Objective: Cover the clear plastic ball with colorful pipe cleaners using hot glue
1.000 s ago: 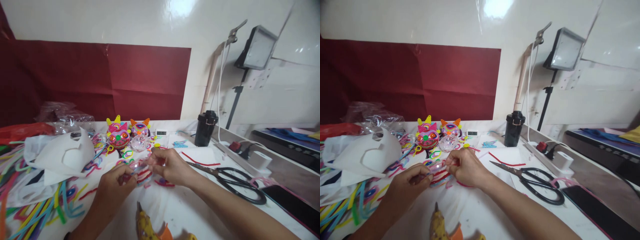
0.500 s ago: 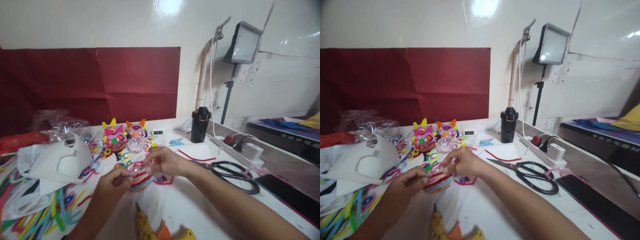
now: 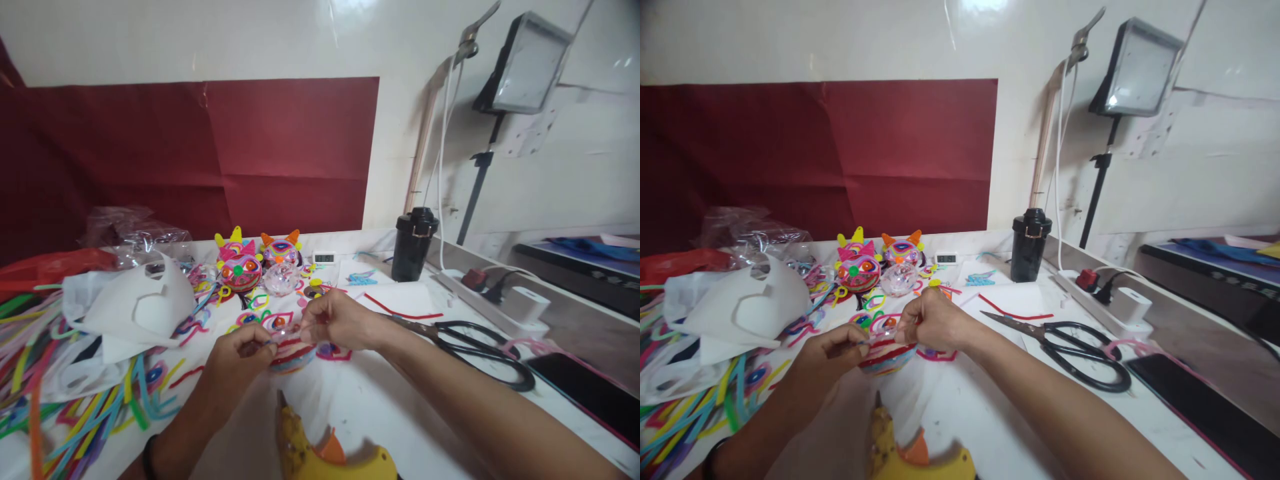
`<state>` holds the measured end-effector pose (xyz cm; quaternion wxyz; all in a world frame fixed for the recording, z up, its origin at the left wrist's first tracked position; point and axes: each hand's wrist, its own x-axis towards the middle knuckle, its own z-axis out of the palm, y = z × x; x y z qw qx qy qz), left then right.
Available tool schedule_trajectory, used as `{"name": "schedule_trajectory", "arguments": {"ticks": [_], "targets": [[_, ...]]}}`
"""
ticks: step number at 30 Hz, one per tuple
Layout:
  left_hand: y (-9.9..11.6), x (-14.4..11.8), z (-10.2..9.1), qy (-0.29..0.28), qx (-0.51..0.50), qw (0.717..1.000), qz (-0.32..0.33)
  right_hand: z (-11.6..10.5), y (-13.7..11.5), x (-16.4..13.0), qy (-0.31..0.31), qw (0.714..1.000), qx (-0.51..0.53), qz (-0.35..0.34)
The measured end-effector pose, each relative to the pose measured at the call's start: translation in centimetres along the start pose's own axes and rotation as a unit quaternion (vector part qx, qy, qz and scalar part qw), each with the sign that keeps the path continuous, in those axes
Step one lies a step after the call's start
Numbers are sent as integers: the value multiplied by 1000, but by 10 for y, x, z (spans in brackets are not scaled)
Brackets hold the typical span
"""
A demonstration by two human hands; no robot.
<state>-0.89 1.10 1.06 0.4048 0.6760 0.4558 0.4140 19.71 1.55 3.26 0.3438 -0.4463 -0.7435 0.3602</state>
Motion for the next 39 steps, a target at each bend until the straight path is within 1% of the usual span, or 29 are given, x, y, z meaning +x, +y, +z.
{"name": "schedule_trajectory", "arguments": {"ticks": [7, 11, 19, 24, 29, 34, 39], "targets": [[4, 0, 3, -7, -17, 1000, -18, 2, 0, 1, 5, 1000, -20, 19], [3, -1, 4, -11, -37, 999, -30, -1, -2, -1, -8, 999, -19, 34], [-4, -1, 4, -48, -71, 996, -16, -7, 0, 0, -38, 998, -8, 48], [-7, -2, 2, -58, -97, 994, -3, -5, -8, -2, -32, 998, 7, 60], [-8, -3, 4, -59, -93, 994, -1, -4, -14, -5, -45, 996, 19, 79], [-11, -3, 4, -61, -92, 994, -7, -5, -12, -4, -51, 995, 37, 78], [-10, 0, 4, -73, -88, 993, -18, -6, -4, -1, -67, 992, 76, 69]]}}
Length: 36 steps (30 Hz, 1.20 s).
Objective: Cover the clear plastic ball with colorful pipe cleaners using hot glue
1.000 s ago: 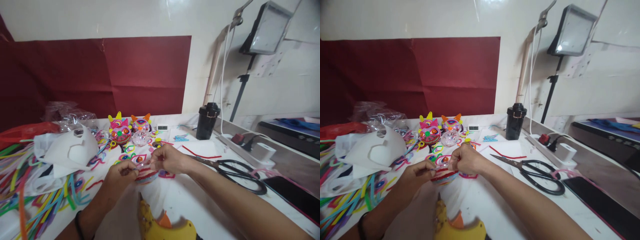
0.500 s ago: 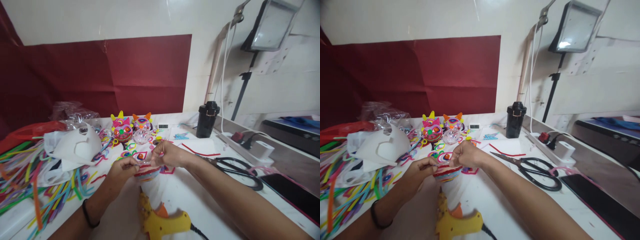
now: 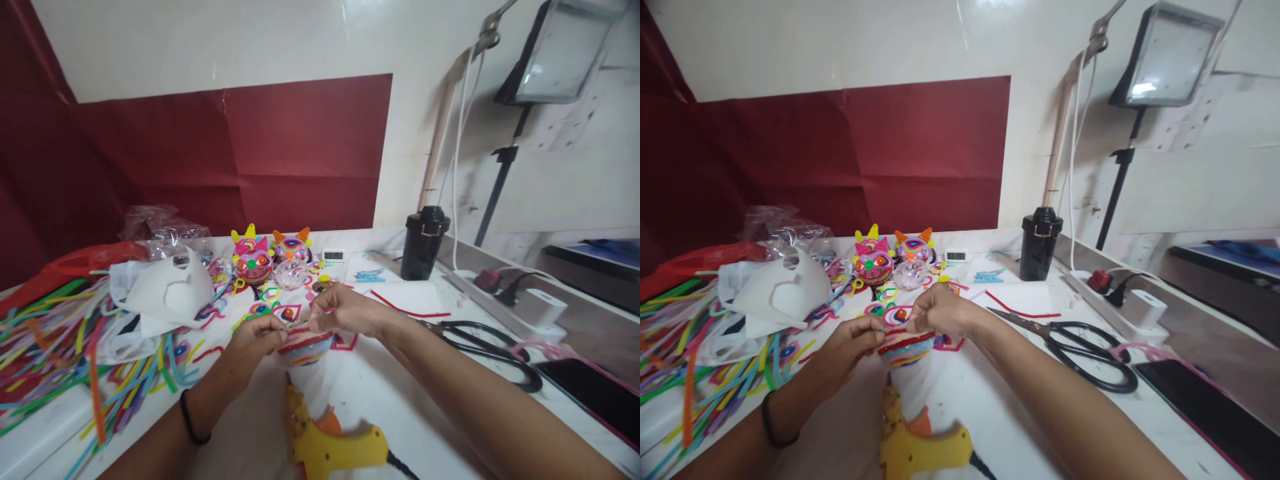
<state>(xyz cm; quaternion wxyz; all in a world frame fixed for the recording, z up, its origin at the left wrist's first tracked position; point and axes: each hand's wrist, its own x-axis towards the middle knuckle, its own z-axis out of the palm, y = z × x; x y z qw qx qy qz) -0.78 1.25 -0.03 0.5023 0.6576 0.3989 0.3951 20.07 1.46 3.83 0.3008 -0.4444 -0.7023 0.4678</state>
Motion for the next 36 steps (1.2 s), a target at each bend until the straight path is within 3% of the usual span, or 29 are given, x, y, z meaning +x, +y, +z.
{"name": "schedule_trajectory", "arguments": {"ticks": [17, 36], "targets": [[3, -1, 0, -16, 10, 1000, -23, -6, 11, 3, -47, 998, 45, -14], [8, -2, 3, -10, 18, 999, -26, -5, 11, 3, -48, 998, 48, -8]]}}
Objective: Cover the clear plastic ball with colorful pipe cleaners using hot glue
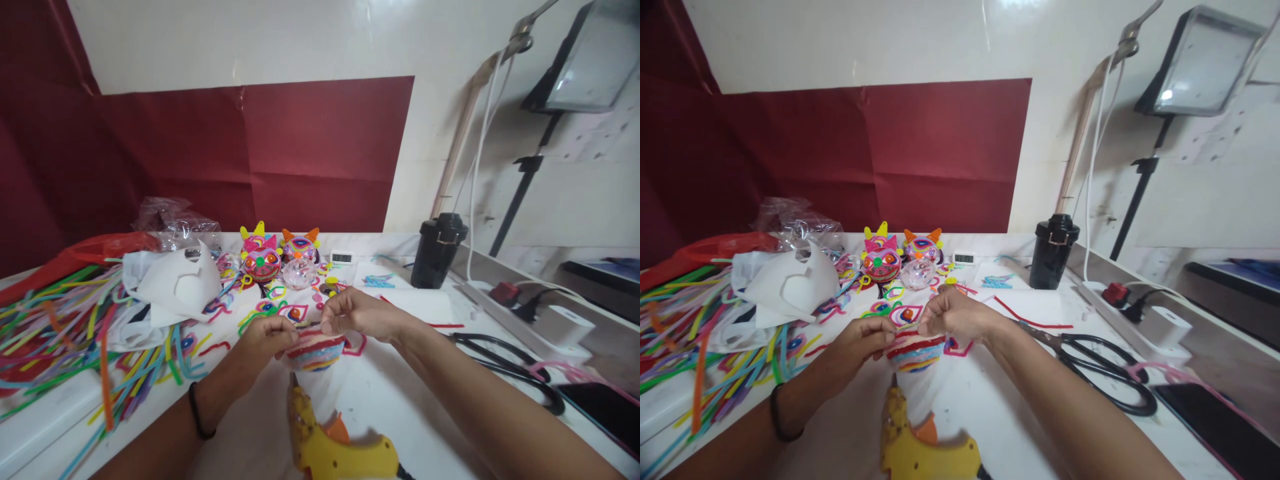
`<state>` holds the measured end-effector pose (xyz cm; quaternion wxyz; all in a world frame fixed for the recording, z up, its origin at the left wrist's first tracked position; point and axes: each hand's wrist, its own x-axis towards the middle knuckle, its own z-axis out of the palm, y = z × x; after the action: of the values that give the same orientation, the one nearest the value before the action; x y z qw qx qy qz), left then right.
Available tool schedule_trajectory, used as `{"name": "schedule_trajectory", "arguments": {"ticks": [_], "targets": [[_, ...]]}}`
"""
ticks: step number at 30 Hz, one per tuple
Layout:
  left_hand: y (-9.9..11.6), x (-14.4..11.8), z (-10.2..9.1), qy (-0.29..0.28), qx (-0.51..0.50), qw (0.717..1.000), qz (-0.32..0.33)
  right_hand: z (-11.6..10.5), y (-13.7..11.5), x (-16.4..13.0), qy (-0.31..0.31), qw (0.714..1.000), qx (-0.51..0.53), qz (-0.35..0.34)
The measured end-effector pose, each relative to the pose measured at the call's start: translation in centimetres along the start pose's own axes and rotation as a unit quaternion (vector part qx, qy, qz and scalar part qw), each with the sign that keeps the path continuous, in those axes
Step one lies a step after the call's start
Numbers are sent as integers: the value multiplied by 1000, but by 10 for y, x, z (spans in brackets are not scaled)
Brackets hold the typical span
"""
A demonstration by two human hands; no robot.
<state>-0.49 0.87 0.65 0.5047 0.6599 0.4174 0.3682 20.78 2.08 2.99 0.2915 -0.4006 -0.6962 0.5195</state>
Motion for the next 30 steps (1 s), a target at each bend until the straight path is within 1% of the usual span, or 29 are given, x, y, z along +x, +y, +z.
{"name": "schedule_trajectory", "arguments": {"ticks": [8, 18, 24, 30], "targets": [[2, -2, 1, 14, -2, 1000, -10, 1, -2, -2, 5, 1000, -7, 9], [4, -2, 3, 26, -27, 999, -6, 5, -17, -7, -3, 999, -54, -7], [-2, 0, 0, 17, -29, 999, 8, 4, -16, -7, -6, 995, -95, -32], [-3, 0, -1, 3, -28, 999, 23, 6, -11, -5, 13, 993, -104, -44]]}}
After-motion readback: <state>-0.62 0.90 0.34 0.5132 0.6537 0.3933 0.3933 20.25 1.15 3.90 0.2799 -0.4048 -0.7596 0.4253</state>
